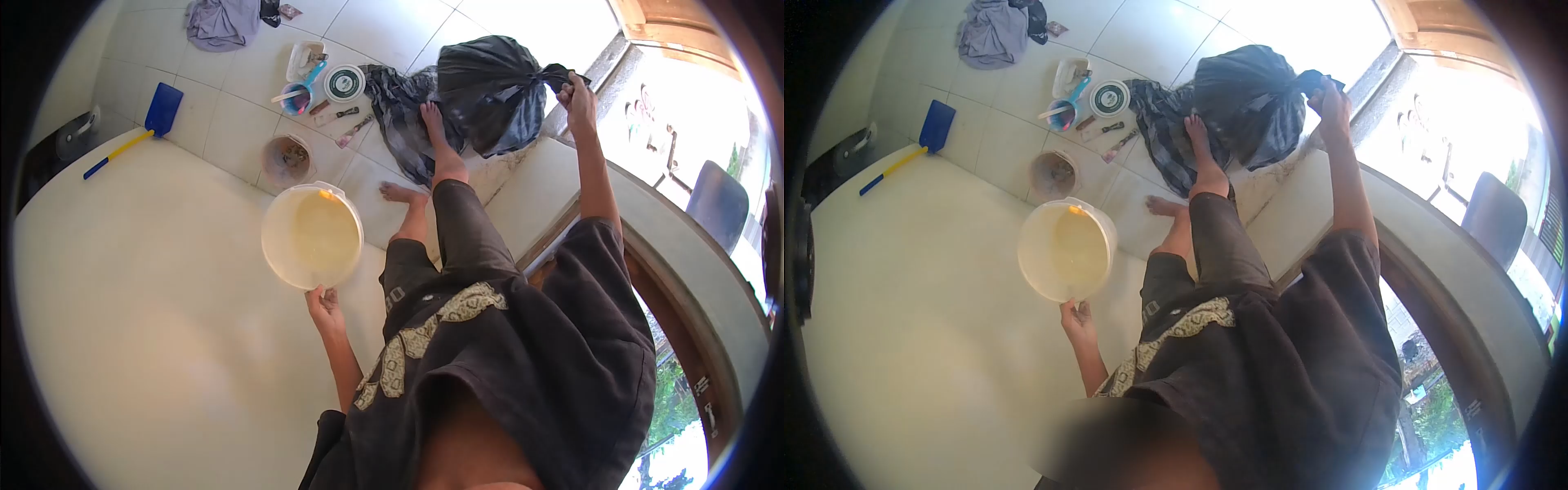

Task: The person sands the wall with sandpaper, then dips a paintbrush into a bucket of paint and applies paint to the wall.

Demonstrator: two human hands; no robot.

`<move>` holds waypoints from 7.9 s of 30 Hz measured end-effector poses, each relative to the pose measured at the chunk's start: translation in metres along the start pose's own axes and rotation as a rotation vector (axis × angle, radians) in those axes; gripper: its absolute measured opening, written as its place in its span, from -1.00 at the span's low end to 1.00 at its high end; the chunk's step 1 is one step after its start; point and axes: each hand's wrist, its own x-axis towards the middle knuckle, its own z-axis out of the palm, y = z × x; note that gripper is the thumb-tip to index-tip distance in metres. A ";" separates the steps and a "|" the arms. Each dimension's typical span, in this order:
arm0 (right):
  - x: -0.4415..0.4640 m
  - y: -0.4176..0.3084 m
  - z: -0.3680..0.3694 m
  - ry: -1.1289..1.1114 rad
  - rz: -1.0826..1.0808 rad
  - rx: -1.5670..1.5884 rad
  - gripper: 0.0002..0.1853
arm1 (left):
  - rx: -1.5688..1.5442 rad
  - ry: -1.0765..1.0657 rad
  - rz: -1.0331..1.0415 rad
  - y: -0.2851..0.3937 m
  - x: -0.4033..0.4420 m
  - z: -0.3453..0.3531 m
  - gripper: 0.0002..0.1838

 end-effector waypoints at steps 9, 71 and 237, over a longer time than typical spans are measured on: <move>0.144 0.007 -0.082 0.149 -0.221 -0.790 -0.65 | -0.035 0.018 0.016 0.017 0.018 0.078 -0.61; 0.119 0.210 0.160 -1.108 -0.388 -1.650 -0.82 | -0.633 0.343 -0.068 -0.048 0.070 0.132 -0.52; -0.778 0.335 0.525 -1.642 -1.101 1.067 -0.62 | 1.124 2.590 0.843 -0.030 0.047 -0.245 -0.49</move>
